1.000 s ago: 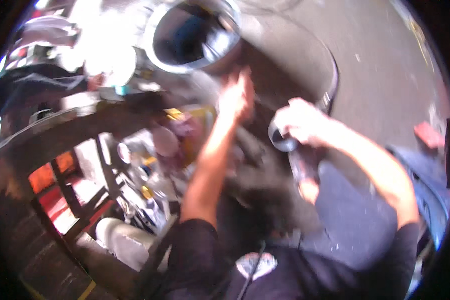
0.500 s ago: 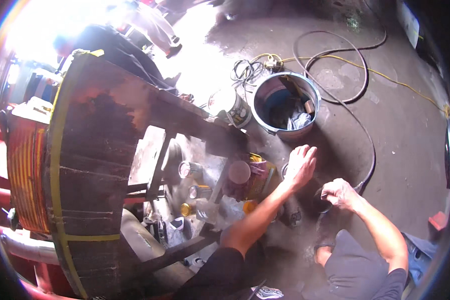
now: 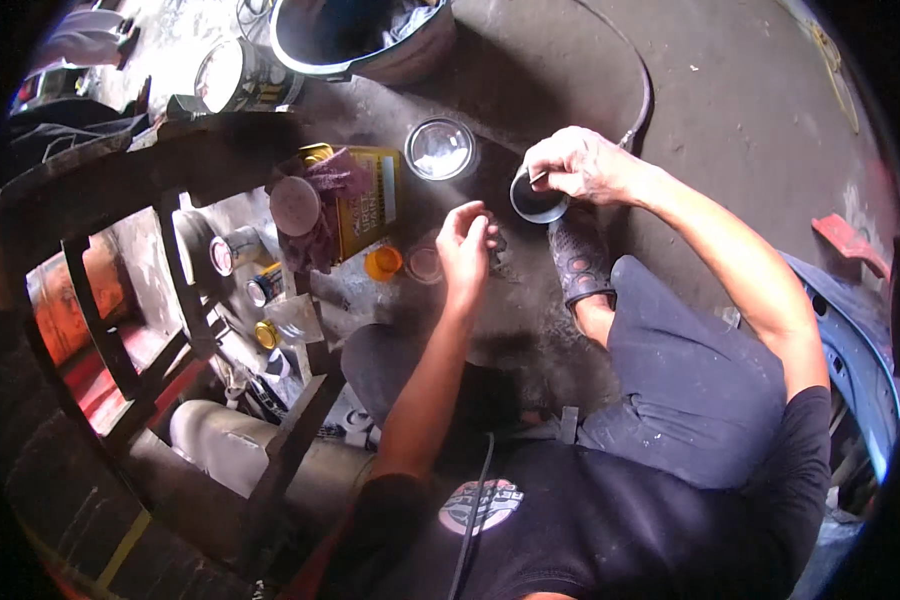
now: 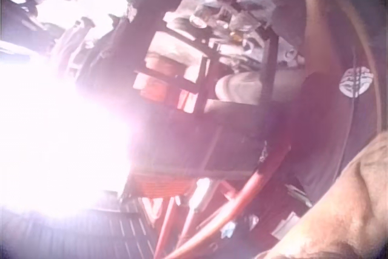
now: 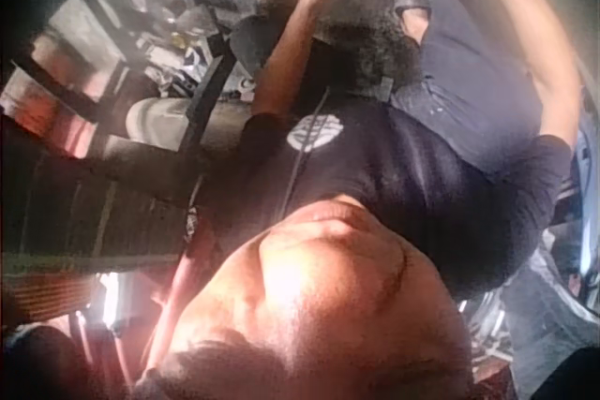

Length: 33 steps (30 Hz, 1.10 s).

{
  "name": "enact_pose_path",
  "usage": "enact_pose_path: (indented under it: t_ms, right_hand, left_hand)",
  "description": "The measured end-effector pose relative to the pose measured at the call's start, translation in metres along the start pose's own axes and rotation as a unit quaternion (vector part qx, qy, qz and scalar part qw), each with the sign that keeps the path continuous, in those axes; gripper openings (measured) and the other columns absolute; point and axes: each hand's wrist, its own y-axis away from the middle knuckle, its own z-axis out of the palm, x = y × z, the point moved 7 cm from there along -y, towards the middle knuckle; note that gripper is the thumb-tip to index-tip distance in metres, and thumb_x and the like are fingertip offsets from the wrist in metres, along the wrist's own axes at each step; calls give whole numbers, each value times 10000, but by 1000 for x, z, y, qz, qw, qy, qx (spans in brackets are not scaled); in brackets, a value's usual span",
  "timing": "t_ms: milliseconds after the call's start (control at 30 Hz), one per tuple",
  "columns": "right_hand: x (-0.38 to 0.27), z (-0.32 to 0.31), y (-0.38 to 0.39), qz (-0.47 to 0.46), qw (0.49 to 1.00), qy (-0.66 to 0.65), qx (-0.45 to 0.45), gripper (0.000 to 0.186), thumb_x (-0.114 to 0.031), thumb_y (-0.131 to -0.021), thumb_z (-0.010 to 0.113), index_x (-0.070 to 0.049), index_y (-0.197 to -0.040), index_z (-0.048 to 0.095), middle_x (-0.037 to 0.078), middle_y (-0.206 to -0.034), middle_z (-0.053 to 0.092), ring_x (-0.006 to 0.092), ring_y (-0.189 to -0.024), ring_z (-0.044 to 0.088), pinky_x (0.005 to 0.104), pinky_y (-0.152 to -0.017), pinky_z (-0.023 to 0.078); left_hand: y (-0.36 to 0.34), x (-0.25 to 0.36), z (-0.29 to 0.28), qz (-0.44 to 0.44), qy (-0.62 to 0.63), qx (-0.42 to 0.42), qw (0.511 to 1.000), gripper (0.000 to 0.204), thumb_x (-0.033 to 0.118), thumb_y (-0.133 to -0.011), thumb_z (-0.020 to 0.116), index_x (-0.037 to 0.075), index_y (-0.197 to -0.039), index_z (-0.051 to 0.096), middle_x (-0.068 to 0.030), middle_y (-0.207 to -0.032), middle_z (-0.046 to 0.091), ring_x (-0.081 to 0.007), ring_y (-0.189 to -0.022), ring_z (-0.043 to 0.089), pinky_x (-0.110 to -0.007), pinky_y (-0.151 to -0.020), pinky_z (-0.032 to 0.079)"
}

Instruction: The person mixes paint components in a metal cup by pouring liquid from cans and stirring it with a stick.

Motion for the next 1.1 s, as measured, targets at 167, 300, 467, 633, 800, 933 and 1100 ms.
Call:
enact_pose_path:
  t_ms: [167, 300, 467, 633, 800, 933, 1100]
  right_hand:
    - [-11, -3, -4, -29, 999, 16, -15, 148, -80, -798, 674, -21, -933, 669, 152, -879, 710, 346, -861, 697, 429, -792, 545]
    - [-11, -3, -4, -16, 1000, 14, -16, 126, -82, -804, 667, -22, -914, 656, 145, -865, 704, 336, -836, 695, 419, -770, 543]
    - [-14, -3, -5, -30, 1000, -7, -3, 130, -96, -785, 664, -7, -865, 612, 136, -820, 665, 352, -796, 660, 426, -746, 524]
    - [1, 0, -1, 30, 999, -45, -6, 141, -76, -864, 677, -10, -988, 680, 121, -866, 713, 239, -816, 687, 373, -775, 546]
    - [-9, -3, 2, -37, 998, 48, 17, 181, -104, -847, 686, -39, -1015, 700, 148, -924, 719, 329, -877, 708, 432, -800, 562]
    - [-29, -2, 18, -125, 963, 233, 50, 193, -130, -827, 739, -122, -1018, 709, 75, -976, 686, 304, -921, 674, 437, -841, 545]
    - [-26, -6, 22, -108, 958, 242, 107, 152, -139, -862, 734, -108, -1007, 704, 71, -964, 681, 304, -919, 675, 425, -830, 553]
  left_hand:
    - [-84, -73, 16, -113, 306, -3, 945, 570, 106, -1004, 591, 30, -1527, 378, -178, -1447, 577, -347, -1079, 687, -452, -763, 592]
    - [-120, -67, 6, -33, 261, -1, 965, 454, 81, -972, 579, 119, -1413, 479, -124, -1361, 593, -326, -1176, 632, -535, -900, 510]
    - [-121, -29, -9, -97, 304, 33, 947, 474, 60, -950, 540, 126, -1416, 489, -117, -1264, 638, -286, -1057, 669, -497, -841, 533]
    - [-59, -27, 14, -8, 26, -33, 999, 802, -16, -843, 617, 72, -1602, 372, -203, -1487, 565, -324, -1264, 612, -442, -1045, 517]
    - [-18, -18, 59, 243, -42, -159, 956, 1010, 131, -747, 855, 29, -1609, 338, -188, -1517, 529, -297, -1403, 520, -415, -1172, 439]
    - [-27, -14, 68, 237, -51, -105, 965, 1053, 127, -610, 934, -10, -1525, 433, -199, -1422, 586, -315, -1341, 551, -443, -1167, 417]
    - [-28, 3, 72, 261, -52, -62, 962, 928, 108, -603, 950, -14, -1415, 517, -181, -1278, 674, -309, -1208, 649, -415, -1090, 490]
